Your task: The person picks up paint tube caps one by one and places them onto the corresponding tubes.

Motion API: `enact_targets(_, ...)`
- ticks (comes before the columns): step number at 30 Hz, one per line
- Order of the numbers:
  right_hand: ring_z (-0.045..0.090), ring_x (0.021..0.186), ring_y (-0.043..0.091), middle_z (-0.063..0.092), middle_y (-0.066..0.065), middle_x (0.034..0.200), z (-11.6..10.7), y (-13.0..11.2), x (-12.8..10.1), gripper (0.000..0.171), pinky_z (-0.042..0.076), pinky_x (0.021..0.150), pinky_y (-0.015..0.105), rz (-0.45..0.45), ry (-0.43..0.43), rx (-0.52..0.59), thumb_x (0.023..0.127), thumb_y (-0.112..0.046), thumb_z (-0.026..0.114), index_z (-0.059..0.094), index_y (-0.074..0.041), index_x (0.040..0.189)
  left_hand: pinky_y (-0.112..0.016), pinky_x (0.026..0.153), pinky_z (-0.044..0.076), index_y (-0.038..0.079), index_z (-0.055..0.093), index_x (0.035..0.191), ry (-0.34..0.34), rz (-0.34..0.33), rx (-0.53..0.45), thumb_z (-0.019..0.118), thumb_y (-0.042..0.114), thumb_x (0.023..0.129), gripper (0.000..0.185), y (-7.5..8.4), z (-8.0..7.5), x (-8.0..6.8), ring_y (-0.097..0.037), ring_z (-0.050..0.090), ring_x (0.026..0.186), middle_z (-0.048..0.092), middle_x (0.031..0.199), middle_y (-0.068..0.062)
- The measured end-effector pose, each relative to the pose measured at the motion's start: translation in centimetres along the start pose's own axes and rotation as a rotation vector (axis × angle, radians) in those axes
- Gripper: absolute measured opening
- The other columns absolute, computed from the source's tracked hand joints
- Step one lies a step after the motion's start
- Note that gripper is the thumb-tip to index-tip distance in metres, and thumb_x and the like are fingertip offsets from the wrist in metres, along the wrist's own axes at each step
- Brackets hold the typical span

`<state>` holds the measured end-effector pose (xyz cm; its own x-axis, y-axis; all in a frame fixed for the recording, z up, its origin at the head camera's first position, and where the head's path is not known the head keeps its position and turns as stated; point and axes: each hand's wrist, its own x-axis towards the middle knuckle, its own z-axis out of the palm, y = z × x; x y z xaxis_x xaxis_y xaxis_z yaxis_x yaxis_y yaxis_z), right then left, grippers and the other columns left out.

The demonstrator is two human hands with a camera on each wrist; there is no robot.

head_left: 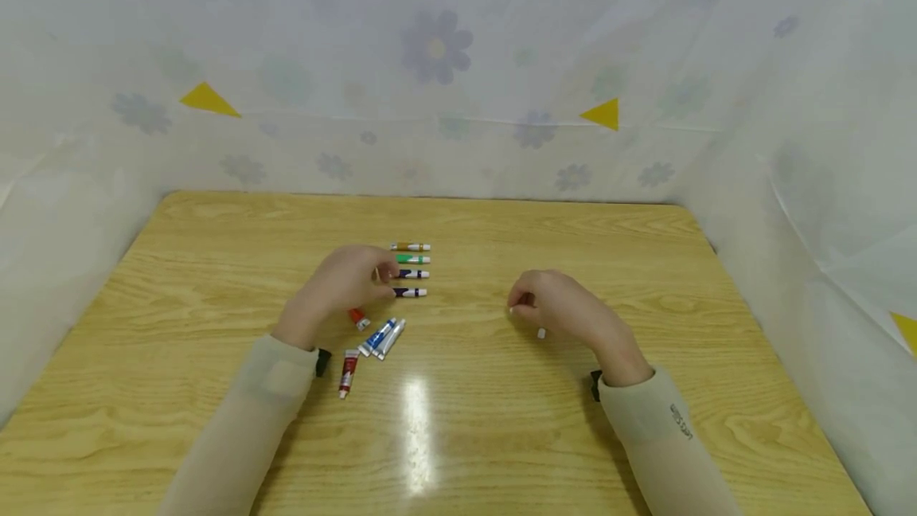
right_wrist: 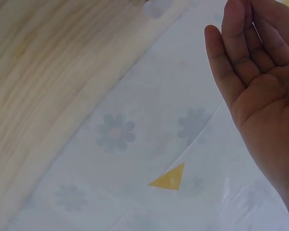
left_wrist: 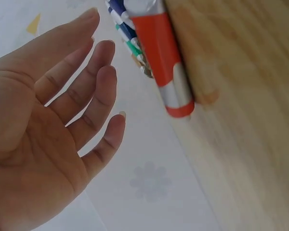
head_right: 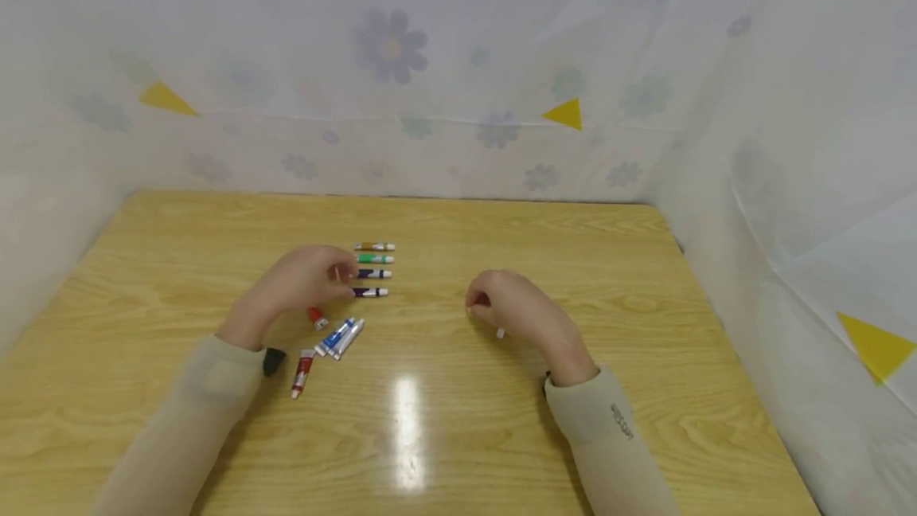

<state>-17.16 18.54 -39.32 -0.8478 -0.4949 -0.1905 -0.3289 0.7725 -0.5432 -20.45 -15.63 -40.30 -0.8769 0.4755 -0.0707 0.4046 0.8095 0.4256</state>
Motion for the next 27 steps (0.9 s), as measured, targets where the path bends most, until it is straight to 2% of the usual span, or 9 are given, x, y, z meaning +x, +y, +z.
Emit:
enact_targets(5, 0.067, 0.09, 0.009, 0.073, -0.002, 0.107, -0.1, -0.3, -0.1, 0.015, 0.059, 0.081, 0.032, -0.012, 0.01, -0.002, 0.1, -0.016, 0.069, 0.075, -0.014, 0.114, -0.04, 0.083, 0.056, 0.013, 0.074, 0.105, -0.014, 0.012, -0.025, 0.08, 0.018, 0.091, 0.016, -0.4, -0.7, -0.3, -0.019, 0.066, 0.091, 0.073, 0.098, 0.0)
enact_targets(14, 0.066, 0.09, 0.009, 0.072, -0.002, 0.106, -0.3, -0.6, -0.2, 0.015, 0.058, 0.081, 0.032, -0.02, 0.012, 0.003, 0.1, -0.015, 0.069, 0.074, -0.013, 0.114, -0.044, 0.086, 0.056, 0.01, 0.073, 0.116, -0.057, -0.02, -0.067, 0.078, 0.019, 0.092, 0.026, -1.4, -2.0, -1.2, -0.022, 0.066, 0.096, 0.073, 0.103, -0.004)
enact_targets(18, 0.066, 0.091, 0.01, 0.072, -0.003, 0.106, -0.4, -0.6, -0.1, 0.015, 0.058, 0.081, 0.032, -0.018, 0.009, 0.008, 0.1, -0.015, 0.069, 0.074, -0.013, 0.114, -0.047, 0.088, 0.055, 0.01, 0.072, 0.119, -0.088, -0.051, -0.097, 0.08, 0.017, 0.091, 0.031, -2.1, -2.3, -1.6, -0.025, 0.065, 0.1, 0.072, 0.107, -0.006)
enact_targets(27, 0.066, 0.092, 0.01, 0.072, -0.003, 0.106, -0.3, -0.6, 0.0, 0.015, 0.058, 0.082, 0.032, -0.033, 0.023, -0.009, 0.1, -0.015, 0.069, 0.075, -0.013, 0.114, -0.049, 0.092, 0.056, 0.007, 0.071, 0.122, -0.108, -0.044, -0.122, 0.082, 0.016, 0.089, 0.035, -3.2, -2.6, -2.2, -0.028, 0.066, 0.106, 0.072, 0.112, -0.009)
